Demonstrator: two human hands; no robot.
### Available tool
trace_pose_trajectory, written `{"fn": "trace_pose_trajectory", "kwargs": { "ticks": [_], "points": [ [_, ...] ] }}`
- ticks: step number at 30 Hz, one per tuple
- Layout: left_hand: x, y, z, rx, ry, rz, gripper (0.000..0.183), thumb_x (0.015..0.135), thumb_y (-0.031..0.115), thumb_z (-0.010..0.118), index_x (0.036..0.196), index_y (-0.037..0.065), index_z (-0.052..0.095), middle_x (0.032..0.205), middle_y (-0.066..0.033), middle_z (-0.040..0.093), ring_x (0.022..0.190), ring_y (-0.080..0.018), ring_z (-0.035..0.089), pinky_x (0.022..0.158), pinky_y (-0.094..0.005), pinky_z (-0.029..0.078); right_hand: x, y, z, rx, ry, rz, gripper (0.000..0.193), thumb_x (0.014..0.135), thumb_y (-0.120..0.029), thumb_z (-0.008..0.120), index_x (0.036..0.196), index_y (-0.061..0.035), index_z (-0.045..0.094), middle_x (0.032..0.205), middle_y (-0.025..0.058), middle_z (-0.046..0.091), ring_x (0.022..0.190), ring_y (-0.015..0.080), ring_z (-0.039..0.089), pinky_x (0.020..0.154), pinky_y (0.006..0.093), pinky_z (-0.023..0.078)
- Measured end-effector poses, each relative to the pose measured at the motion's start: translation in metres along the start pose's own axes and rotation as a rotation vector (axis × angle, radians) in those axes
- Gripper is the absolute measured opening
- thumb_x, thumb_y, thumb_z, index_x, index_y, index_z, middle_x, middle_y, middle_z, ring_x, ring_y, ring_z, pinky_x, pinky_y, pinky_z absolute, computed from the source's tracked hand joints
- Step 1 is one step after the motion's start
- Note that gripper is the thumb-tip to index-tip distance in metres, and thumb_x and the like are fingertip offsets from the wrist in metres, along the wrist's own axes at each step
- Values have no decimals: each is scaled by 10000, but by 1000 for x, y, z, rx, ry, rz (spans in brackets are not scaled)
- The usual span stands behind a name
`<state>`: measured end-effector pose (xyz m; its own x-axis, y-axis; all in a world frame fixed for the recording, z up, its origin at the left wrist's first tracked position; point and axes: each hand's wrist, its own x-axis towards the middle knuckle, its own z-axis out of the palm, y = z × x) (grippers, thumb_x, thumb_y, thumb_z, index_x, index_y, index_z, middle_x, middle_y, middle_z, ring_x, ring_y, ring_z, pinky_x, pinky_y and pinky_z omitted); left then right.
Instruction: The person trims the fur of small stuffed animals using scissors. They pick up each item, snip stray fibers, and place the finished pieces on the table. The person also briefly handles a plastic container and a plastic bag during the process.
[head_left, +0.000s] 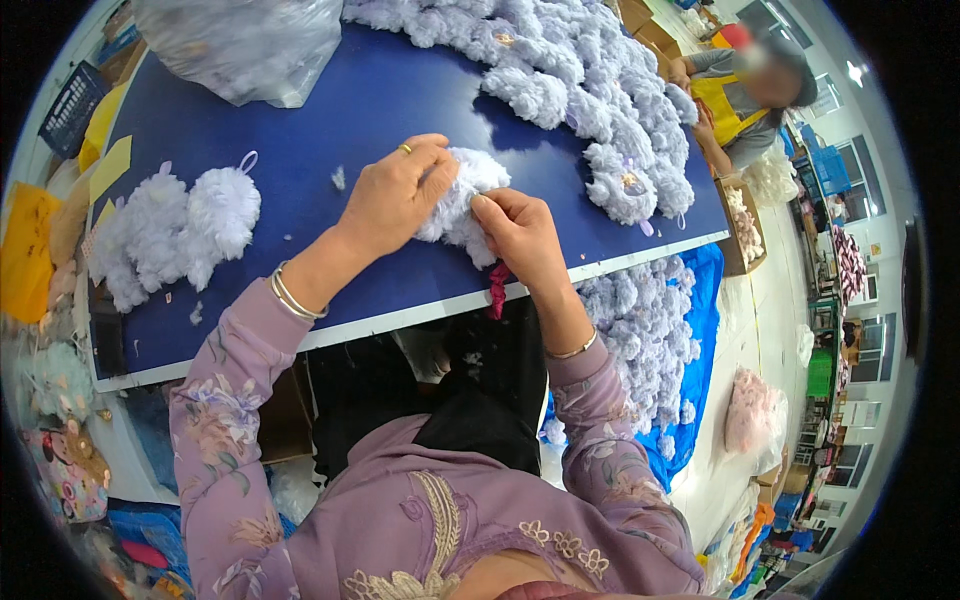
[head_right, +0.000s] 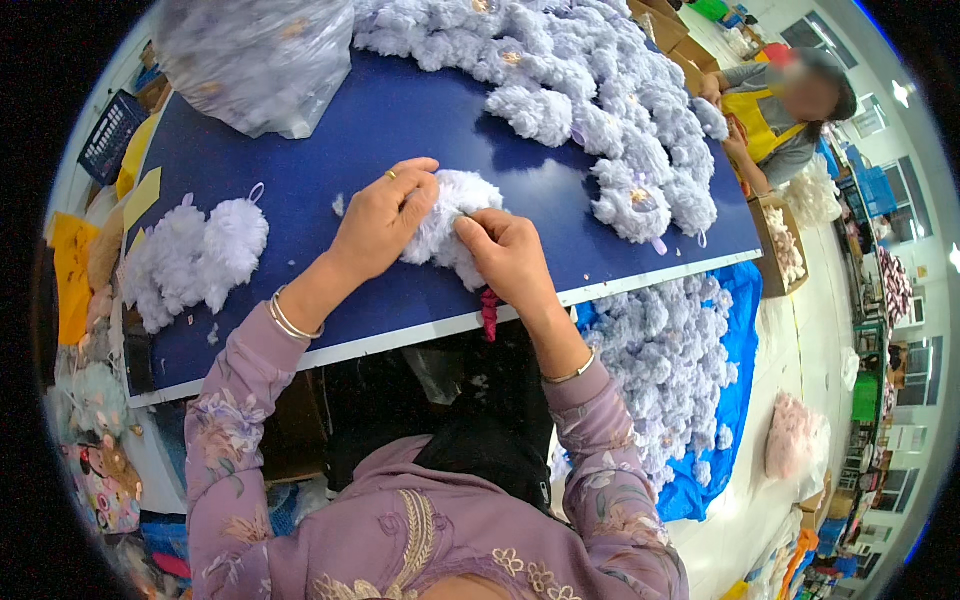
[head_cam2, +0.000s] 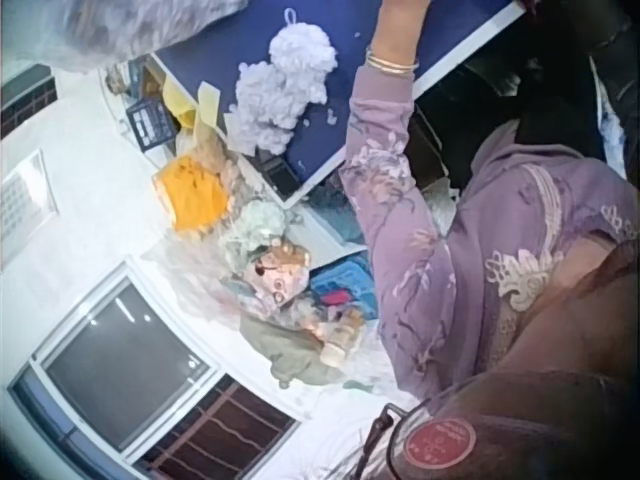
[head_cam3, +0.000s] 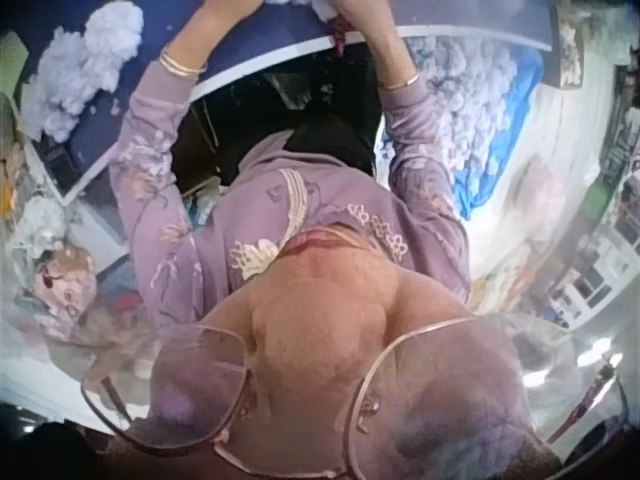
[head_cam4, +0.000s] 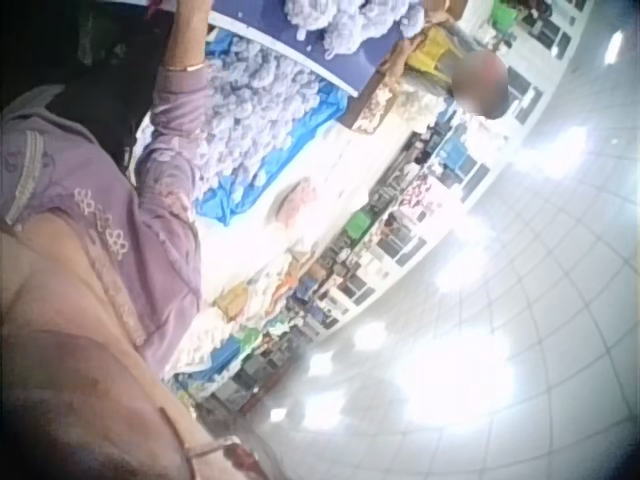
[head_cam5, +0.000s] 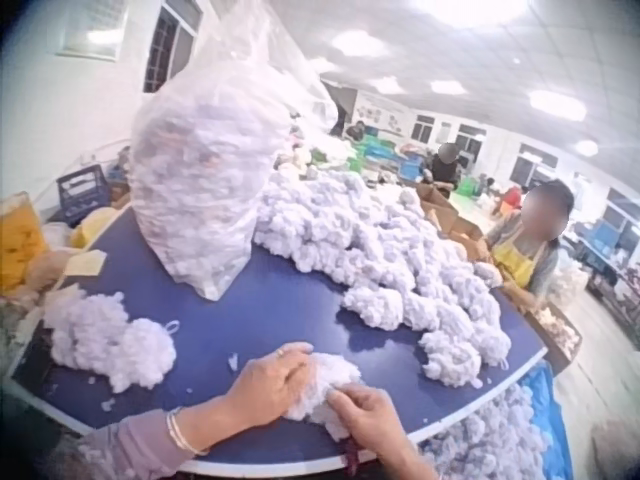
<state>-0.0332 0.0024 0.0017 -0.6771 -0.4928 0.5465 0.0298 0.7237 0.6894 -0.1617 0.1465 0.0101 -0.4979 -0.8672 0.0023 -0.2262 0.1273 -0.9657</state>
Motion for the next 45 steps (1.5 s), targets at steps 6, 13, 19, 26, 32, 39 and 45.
{"fn": "trace_pose_trajectory", "kwargs": {
  "ticks": [6,13,19,26,32,39,45],
  "points": [
    [-1,1,-1,-16,-13,-100,350,940,307,585,1085,1,494,1041,-190,602,883,-370,623,754,-393,498,3,-5,28,-133,69,-85,300,904,-203,620,753,54,583,564,29,479,559,71,403,488,285,351],
    [3,-22,-1,-159,-95,40,268,962,272,553,958,7,516,940,-145,529,836,-319,558,747,-389,470,0,-10,27,-174,47,-125,274,892,-196,637,785,51,591,549,70,478,539,85,415,484,303,366],
    [2,-26,1,-367,-200,33,273,970,256,552,892,-3,514,863,-92,458,811,-211,464,774,-325,423,3,-13,2,-388,-115,-314,203,856,-157,669,807,33,618,588,150,520,484,176,448,483,326,385],
    [0,-29,3,-529,-283,-43,244,977,238,550,882,17,507,850,-31,427,802,-117,420,748,-282,405,7,-12,-10,-389,-244,-379,216,857,-144,678,768,26,579,578,109,465,498,155,400,480,317,362],
    [1,-32,4,-551,-305,-11,211,978,218,549,892,31,504,837,-16,434,784,-104,418,728,-271,405,6,-5,-11,-338,-237,-424,234,863,-166,679,762,18,576,589,98,476,511,171,422,494,318,366],
    [1,-31,4,-527,-291,37,180,978,195,547,902,37,508,837,-15,440,779,-98,420,722,-263,406,2,-3,-12,-316,-236,-402,219,869,-174,666,793,17,590,608,116,492,522,192,447,512,331,382],
    [1,-31,4,-561,-315,28,169,981,191,543,917,37,518,846,-7,449,781,-92,421,723,-255,405,0,0,-10,-286,-209,-418,217,865,-166,666,777,11,576,604,87,482,535,177,455,513,320,371]
  ]
}}
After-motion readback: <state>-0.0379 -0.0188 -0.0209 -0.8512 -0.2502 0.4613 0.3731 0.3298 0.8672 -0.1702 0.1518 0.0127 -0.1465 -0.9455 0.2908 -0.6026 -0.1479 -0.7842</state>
